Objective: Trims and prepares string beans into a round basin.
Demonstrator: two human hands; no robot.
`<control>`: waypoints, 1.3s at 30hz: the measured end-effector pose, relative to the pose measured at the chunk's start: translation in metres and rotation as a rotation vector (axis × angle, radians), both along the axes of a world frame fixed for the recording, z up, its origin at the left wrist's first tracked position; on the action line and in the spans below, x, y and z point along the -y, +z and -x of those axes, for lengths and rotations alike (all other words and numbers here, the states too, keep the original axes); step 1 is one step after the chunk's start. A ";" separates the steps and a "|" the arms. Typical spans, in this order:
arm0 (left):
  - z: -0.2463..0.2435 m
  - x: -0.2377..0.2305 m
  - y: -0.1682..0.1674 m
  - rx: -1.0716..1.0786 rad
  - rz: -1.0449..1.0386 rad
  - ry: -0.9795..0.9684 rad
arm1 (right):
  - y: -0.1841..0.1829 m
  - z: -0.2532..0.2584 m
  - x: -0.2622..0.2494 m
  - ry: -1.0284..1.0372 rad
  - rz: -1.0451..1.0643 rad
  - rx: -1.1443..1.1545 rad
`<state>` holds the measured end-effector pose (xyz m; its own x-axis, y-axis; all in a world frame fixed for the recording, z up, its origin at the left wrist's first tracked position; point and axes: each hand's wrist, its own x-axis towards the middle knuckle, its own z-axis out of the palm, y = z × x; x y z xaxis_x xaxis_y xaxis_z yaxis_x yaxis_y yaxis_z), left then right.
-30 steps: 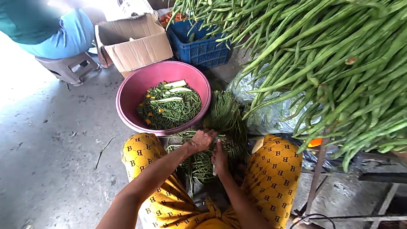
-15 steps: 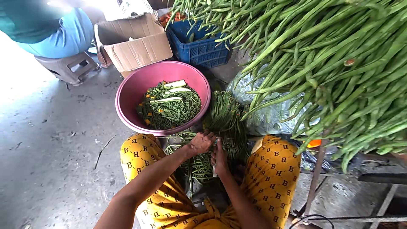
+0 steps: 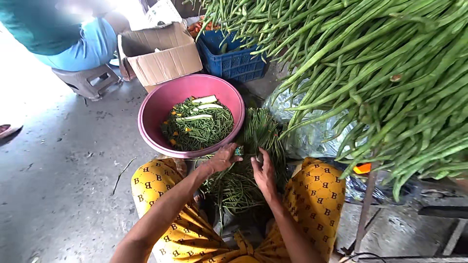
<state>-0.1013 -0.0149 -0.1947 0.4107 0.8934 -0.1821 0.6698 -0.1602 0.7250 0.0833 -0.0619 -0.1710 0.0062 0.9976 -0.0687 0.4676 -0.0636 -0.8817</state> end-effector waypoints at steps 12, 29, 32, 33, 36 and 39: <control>-0.001 0.008 0.006 0.034 -0.054 -0.006 | 0.004 -0.004 -0.027 0.155 0.183 0.303; 0.013 0.005 0.036 0.231 -0.045 0.161 | 0.055 0.022 -0.036 0.325 -0.144 0.358; 0.019 0.005 0.041 0.330 -0.120 0.275 | 0.073 0.043 -0.064 0.505 -0.047 0.388; 0.026 0.003 0.045 0.416 -0.122 0.296 | 0.079 0.049 -0.074 0.568 -0.056 0.362; 0.058 0.005 0.069 0.555 0.003 0.245 | 0.098 0.060 -0.098 0.771 -0.170 0.201; 0.083 -0.003 0.074 0.631 0.105 0.200 | 0.118 0.071 -0.114 0.861 -0.256 -0.013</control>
